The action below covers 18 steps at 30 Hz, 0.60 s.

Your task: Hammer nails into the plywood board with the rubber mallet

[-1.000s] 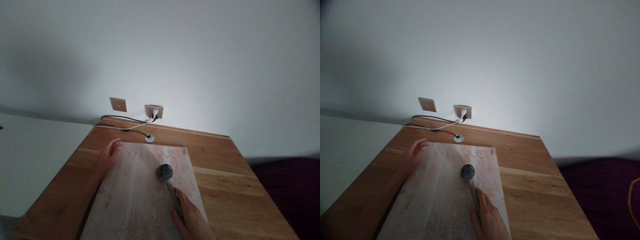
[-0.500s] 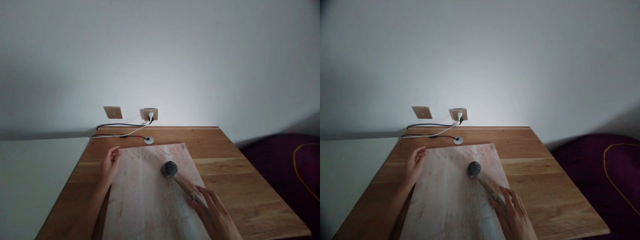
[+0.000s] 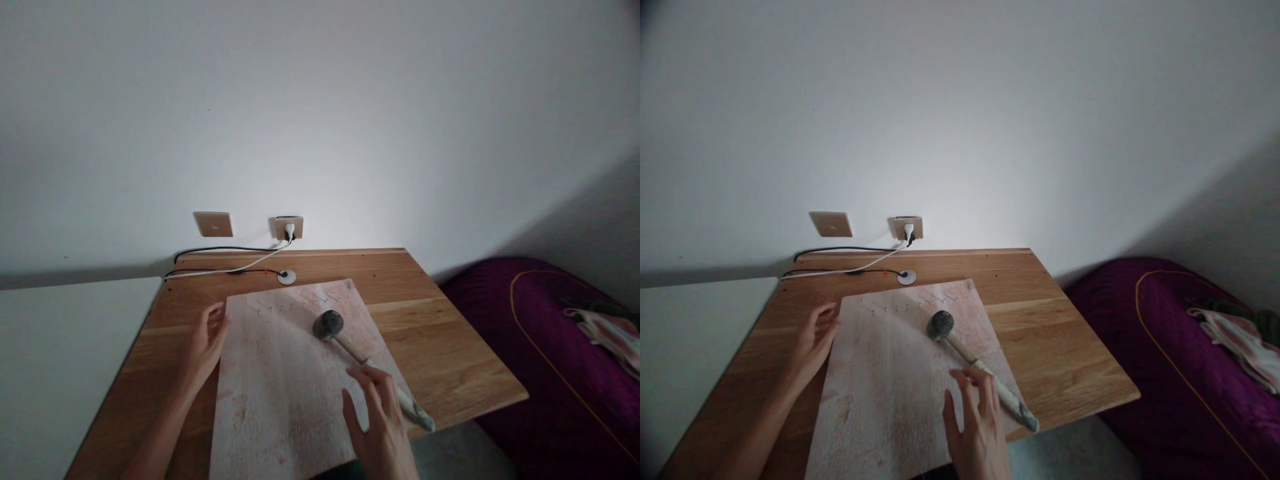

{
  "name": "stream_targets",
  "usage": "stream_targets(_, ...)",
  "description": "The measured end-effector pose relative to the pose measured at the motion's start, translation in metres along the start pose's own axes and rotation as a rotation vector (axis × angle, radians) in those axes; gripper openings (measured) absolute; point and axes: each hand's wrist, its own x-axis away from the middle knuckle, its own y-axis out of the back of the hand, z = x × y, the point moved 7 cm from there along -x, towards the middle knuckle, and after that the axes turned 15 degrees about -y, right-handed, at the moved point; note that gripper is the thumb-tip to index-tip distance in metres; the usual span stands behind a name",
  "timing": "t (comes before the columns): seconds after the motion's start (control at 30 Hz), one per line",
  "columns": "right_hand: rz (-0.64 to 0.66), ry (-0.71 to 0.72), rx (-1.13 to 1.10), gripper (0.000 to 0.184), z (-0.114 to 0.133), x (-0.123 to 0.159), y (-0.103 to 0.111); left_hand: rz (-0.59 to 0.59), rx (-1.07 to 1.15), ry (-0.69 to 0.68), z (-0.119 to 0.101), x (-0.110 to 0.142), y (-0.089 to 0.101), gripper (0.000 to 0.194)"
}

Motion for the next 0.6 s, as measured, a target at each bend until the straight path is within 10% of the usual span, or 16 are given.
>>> stream_targets(0.17, 0.163, -0.094, 0.043, 0.025, -0.044, -0.04, -0.003, 0.169, -0.121, 0.002, -0.007, 0.047, 0.02, 0.052)
stream_targets(0.43, 0.464, -0.193, -0.166, 0.005, -0.044, -0.061, -0.023, 0.182, -0.272, 0.017, -0.03, 0.101, 0.028, 0.054)
stream_targets(0.6, 0.471, -0.416, -0.365, 0.051, -0.043, -0.043, -0.048, 0.182, -0.273, 0.039, -0.043, 0.104, 0.026, 0.055)
